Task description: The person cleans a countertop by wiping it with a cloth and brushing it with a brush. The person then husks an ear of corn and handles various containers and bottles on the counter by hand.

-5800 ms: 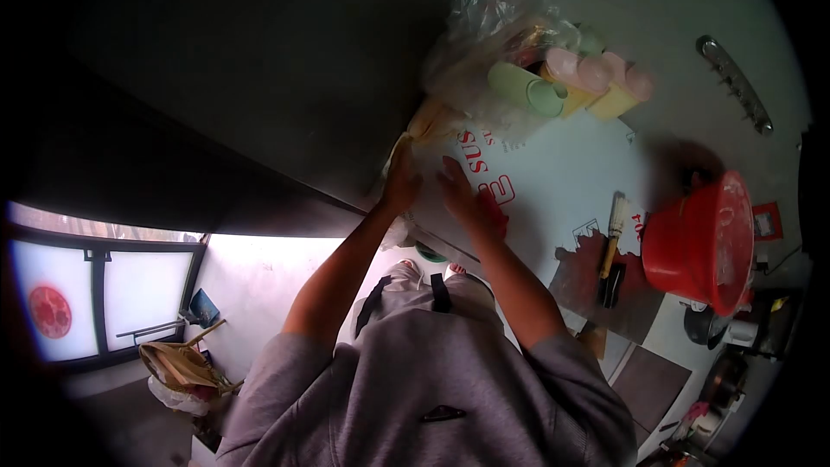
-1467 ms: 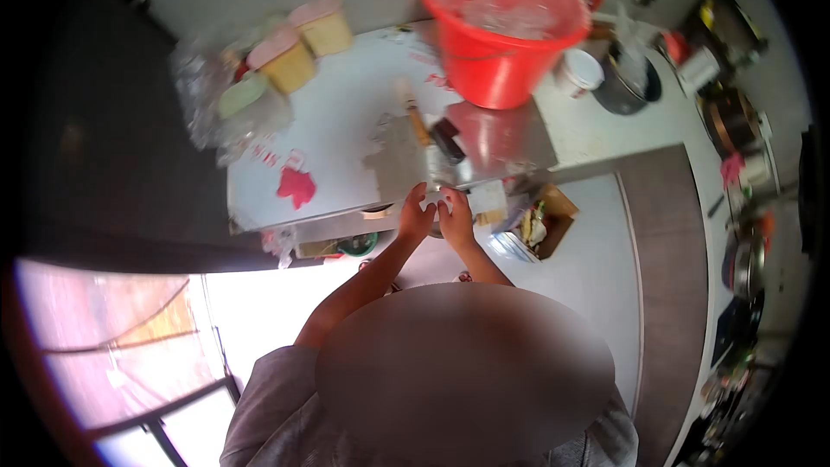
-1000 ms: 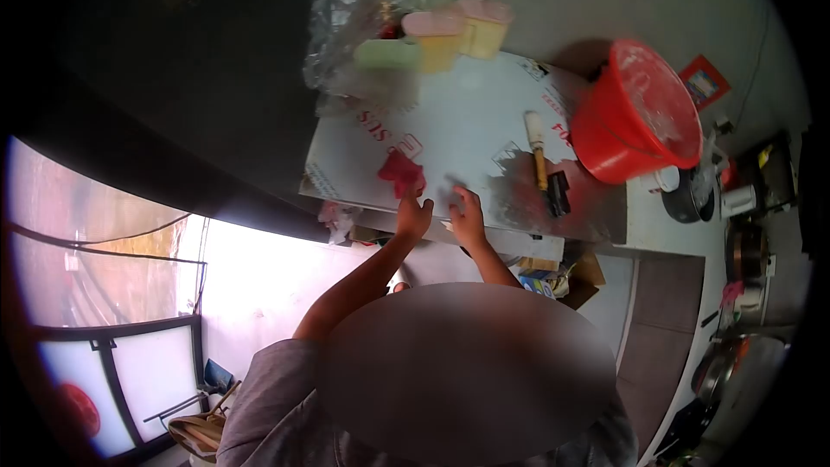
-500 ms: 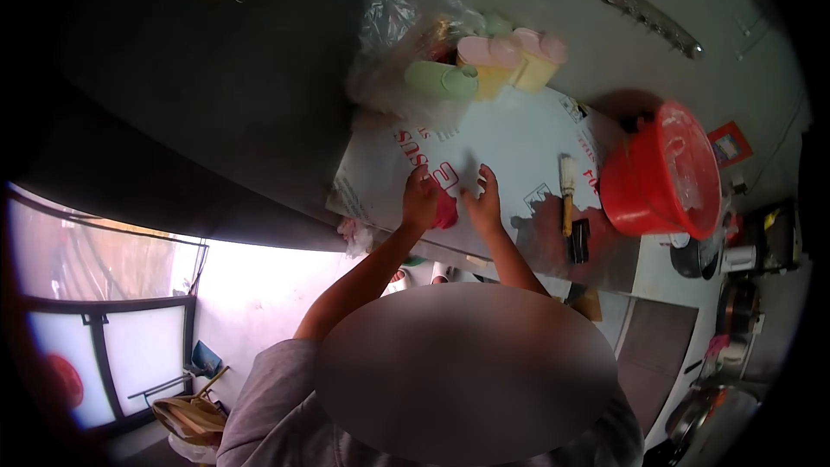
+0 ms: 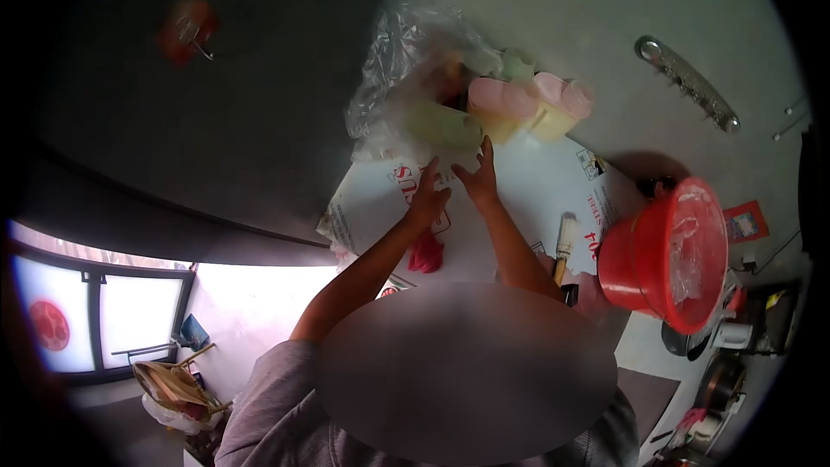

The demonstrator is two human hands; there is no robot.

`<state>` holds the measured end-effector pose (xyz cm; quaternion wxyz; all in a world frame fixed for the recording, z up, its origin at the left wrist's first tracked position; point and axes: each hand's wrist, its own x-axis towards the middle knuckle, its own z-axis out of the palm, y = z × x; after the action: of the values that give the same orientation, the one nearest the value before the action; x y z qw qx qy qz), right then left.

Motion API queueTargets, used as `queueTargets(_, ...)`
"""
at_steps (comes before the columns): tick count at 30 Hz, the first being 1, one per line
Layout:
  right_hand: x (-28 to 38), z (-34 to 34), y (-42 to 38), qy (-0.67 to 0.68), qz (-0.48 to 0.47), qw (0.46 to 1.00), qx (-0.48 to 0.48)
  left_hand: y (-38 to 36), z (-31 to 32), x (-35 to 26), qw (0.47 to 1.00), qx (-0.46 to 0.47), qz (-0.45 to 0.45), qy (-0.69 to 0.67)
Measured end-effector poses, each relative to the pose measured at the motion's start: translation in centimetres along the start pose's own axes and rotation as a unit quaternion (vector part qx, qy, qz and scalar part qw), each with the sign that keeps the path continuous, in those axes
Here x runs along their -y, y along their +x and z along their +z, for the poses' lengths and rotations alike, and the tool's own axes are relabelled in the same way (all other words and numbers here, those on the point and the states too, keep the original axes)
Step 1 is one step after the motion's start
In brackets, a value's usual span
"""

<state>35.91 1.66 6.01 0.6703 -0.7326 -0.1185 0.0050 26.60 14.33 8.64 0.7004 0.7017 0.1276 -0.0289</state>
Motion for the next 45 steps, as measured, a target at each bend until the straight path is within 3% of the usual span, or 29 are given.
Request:
queueTargets(2, -0.7, -0.1, 1.1, 0.016, 0.020, 1.000, 0.007, 1.0, 0.3, 0.3, 1.000, 0.011, -0.006, 0.009)
queueTargets(4, -0.8, -0.1, 1.8, 0.012, 0.032, 0.999, 0.015, 2.5, 0.4, 2.4, 0.997, 0.007, 0.065, 0.034)
queueTargets(7, 1.2, -0.8, 2.2, -0.124, 0.059, 0.988, 0.069, 2.6, 0.3, 2.2, 0.997, -0.028, 0.073, 0.005)
queueTargets(10, 0.4, 0.3, 1.5, -0.151, -0.039, 0.988, 0.013, 2.3, -0.6, 1.9, 0.998, -0.024, 0.061, -0.014)
queueTargets(13, 1.8, 1.5, -1.1, 0.014, 0.016, 0.999, -0.028, 2.1, -0.9, 2.5, 0.997, -0.017, 0.069, -0.032)
queueTargets(16, 2.4, 2.0, -3.5, 0.016, 0.002, 0.991, -0.135, 1.3, -0.9, 2.5, 0.996, 0.026, 0.079, -0.025)
queueTargets(19, 3.5, 0.8, -5.7, 0.010, 0.005, 0.984, -0.178, 0.7, 0.3, 2.5, 0.994, 0.081, 0.070, -0.013)
queueTargets(21, 3.0, -0.2, -7.2, -0.073, -0.025, 0.971, -0.228, 0.3, 1.7, 2.7, 0.990, 0.115, 0.016, -0.076)
queueTargets(23, 2.4, -1.2, -8.6, -0.116, -0.037, 0.955, -0.269, -0.3, 3.1, 3.2, 0.985, 0.142, 0.018, -0.096)
queueTargets(25, 2.6, -2.0, -10.0, -0.116, -0.032, 0.946, -0.302, -0.7, 4.4, 4.1, 0.981, 0.158, 0.077, -0.076)
queueTargets(29, 2.7, -3.0, -12.6, -0.146, -0.013, 0.932, -0.332, -2.1, 6.0, 5.0, 0.977, 0.185, 0.073, -0.071)
queueTargets(34, 3.4, -2.9, -14.2, -0.176, -0.017, 0.912, -0.370, -3.8, 6.4, 3.5, 0.988, 0.129, 0.084, 0.002)
queueTargets(37, 3.1, -2.3, -15.9, -0.249, 0.037, 0.892, -0.374, -4.1, 5.7, 2.8, 0.985, 0.075, 0.115, 0.108)
queueTargets(40, 2.6, -0.5, -17.5, -0.223, 0.026, 0.900, -0.373, -3.9, 4.6, 3.2, 0.975, 0.020, 0.164, 0.149)
queueTargets(45, 2.0, 3.5, -18.0, -0.187, -0.004, 0.940, -0.286, -3.0, 1.6, 4.7, 0.973, -0.041, 0.171, 0.151)
